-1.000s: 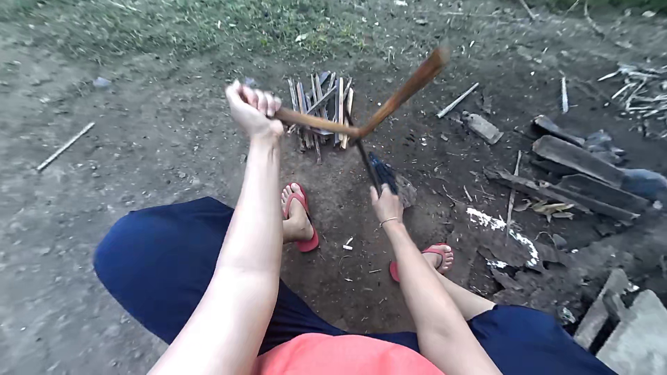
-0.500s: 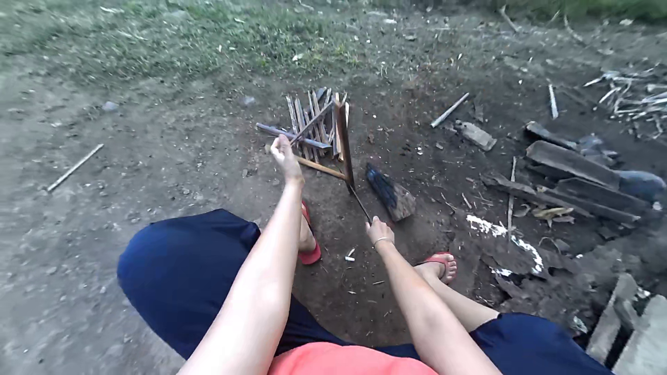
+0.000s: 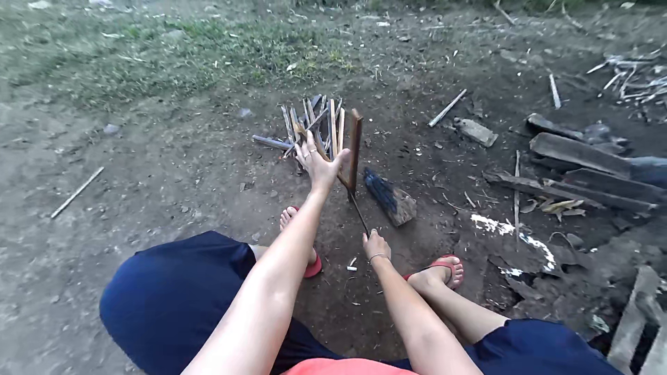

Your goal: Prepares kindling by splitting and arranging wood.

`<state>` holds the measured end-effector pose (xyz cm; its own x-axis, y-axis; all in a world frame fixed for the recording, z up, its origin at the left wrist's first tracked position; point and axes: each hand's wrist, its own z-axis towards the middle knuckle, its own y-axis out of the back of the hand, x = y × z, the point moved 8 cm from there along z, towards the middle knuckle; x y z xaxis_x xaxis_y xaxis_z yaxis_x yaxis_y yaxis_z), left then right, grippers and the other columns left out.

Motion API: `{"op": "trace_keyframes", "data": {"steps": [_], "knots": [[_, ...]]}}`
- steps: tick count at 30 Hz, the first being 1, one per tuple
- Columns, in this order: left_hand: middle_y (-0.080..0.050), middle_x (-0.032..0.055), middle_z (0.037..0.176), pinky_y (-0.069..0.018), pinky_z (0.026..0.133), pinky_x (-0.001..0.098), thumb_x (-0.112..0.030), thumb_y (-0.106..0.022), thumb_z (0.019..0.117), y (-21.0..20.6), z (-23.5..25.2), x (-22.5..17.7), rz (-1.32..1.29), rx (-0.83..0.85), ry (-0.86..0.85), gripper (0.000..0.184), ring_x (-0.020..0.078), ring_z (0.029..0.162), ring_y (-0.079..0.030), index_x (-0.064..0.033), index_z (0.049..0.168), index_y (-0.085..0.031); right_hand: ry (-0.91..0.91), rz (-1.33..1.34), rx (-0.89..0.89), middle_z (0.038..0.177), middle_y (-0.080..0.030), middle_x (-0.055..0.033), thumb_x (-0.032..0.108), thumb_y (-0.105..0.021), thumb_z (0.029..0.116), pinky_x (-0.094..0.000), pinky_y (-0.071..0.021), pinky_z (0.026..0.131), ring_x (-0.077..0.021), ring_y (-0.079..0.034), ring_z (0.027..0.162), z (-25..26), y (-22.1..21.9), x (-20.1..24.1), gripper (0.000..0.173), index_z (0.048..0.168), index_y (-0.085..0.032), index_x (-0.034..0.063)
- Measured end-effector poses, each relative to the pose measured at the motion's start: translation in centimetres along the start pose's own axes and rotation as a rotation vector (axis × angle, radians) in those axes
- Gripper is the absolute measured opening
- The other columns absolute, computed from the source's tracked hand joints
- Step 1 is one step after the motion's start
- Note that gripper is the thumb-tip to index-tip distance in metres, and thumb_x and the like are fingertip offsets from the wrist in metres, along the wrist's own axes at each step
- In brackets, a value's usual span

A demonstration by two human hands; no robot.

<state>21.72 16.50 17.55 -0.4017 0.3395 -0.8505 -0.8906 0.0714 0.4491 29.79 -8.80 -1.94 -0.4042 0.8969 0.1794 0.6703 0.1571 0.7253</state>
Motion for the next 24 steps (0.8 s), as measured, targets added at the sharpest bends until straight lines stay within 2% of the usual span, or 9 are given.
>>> {"op": "trace_keyframes", "data": {"steps": [5, 7, 10, 13, 15, 17, 19, 22, 24], "knots": [[-0.025, 0.0263, 0.166, 0.0011, 0.118, 0.0747, -0.059, -0.070, 0.0907, 0.2, -1.3, -0.8, 0.159, 0.000, 0.279, 0.084, 0.0481, 0.157, -0.006, -0.0152, 0.157, -0.043, -0.005, -0.005, 0.014, 0.130, -0.069, -0.0185, 0.045, -0.037, 0.1114, -0.0547, -0.0547, 0.098, -0.0353, -0.068, 0.120, 0.0, -0.2, 0.0, 0.052, 0.148, -0.049, 0.0097], [-0.032, 0.0250, 0.163, -0.0043, 0.116, 0.0778, -0.052, -0.072, 0.0925, 1.2, -1.8, 0.5, 0.196, 0.093, 0.369, 0.077, 0.0484, 0.155, -0.016, -0.0170, 0.156, -0.044, 0.001, -0.015, 0.023, 0.130, -0.069, -0.0187, 0.045, -0.037, 0.1115, -0.0546, -0.0546, 0.098, -0.0354, -0.068, 0.121, 0.0, -0.2, -0.1, 0.053, 0.150, -0.047, 0.0095], [-0.044, 0.0263, 0.152, -0.0222, 0.112, 0.0709, -0.043, -0.067, 0.0971, 3.8, -1.9, 1.3, 0.196, -0.018, 0.365, 0.060, 0.0480, 0.142, -0.036, -0.0149, 0.148, -0.053, 0.005, -0.020, 0.030, 0.131, -0.068, -0.0185, 0.045, -0.036, 0.1115, -0.0547, -0.0545, 0.098, -0.0356, -0.068, 0.121, 0.2, -0.3, -0.4, 0.054, 0.151, -0.046, 0.0095], [-0.049, 0.0257, 0.146, -0.0295, 0.112, 0.0603, -0.035, -0.060, 0.0993, 5.6, -1.1, -2.6, 0.133, -0.256, 0.033, 0.051, 0.0430, 0.138, -0.042, -0.0042, 0.140, -0.059, 0.007, -0.021, 0.024, 0.131, -0.068, -0.0186, 0.045, -0.036, 0.1114, -0.0541, -0.0550, 0.097, -0.0354, -0.068, 0.120, 0.2, -0.5, -0.1, 0.054, 0.151, -0.046, 0.0096], [-0.051, 0.0262, 0.146, -0.0346, 0.116, 0.0471, -0.037, -0.064, 0.0977, 4.6, 0.0, -4.8, -0.062, -0.216, -0.120, 0.064, 0.0351, 0.137, -0.046, 0.0049, 0.144, -0.050, 0.009, -0.022, 0.030, 0.131, -0.068, -0.0187, 0.043, -0.038, 0.1114, -0.0543, -0.0550, 0.097, -0.0355, -0.068, 0.120, 0.0, -0.8, 0.0, 0.052, 0.151, -0.045, 0.0098], [-0.054, 0.0219, 0.143, -0.0473, 0.106, 0.0351, -0.035, -0.070, 0.0956, 2.0, 1.5, -4.9, -0.363, -0.106, -0.076, 0.076, 0.0236, 0.129, -0.055, 0.0065, 0.150, -0.036, 0.008, -0.015, 0.037, 0.132, -0.067, -0.0196, 0.035, -0.044, 0.1101, -0.0555, -0.0548, 0.097, -0.0367, -0.067, 0.121, -0.1, -0.9, 0.0, 0.049, 0.152, -0.043, 0.0100], [-0.061, 0.0178, 0.127, -0.0543, 0.095, 0.0317, -0.029, -0.074, 0.0935, -0.3, 2.7, -4.1, -0.587, -0.076, -0.031, 0.078, 0.0174, 0.112, -0.063, 0.0066, 0.149, -0.032, 0.011, -0.018, 0.048, 0.135, -0.065, -0.0199, 0.025, -0.048, 0.1081, -0.0564, -0.0548, 0.097, -0.0377, -0.067, 0.122, -0.3, -0.6, 0.2, 0.050, 0.155, -0.040, 0.0107], [-0.066, 0.0109, 0.108, -0.0560, 0.089, 0.0300, -0.020, -0.076, 0.0925, -2.0, 3.7, -3.4, -0.723, -0.053, -0.036, 0.061, 0.0123, 0.096, -0.066, 0.0059, 0.137, -0.042, 0.010, -0.021, 0.070, 0.138, -0.064, -0.0185, 0.013, -0.042, 0.1075, -0.0556, -0.0550, 0.098, -0.0366, -0.066, 0.123, -0.7, -0.5, 0.4, 0.052, 0.159, -0.036, 0.0135], [-0.064, 0.0065, 0.093, -0.0573, 0.078, 0.0296, -0.016, -0.074, 0.0933, -2.3, 4.4, -2.9, -0.699, -0.068, -0.002, 0.032, 0.0118, 0.083, -0.065, 0.0018, 0.113, -0.055, 0.006, -0.021, 0.081, 0.139, -0.063, -0.0180, 0.009, -0.040, 0.1067, -0.0548, -0.0552, 0.098, -0.0358, -0.066, 0.124, -0.9, -0.7, 0.4, 0.053, 0.160, -0.035, 0.0135]]}}
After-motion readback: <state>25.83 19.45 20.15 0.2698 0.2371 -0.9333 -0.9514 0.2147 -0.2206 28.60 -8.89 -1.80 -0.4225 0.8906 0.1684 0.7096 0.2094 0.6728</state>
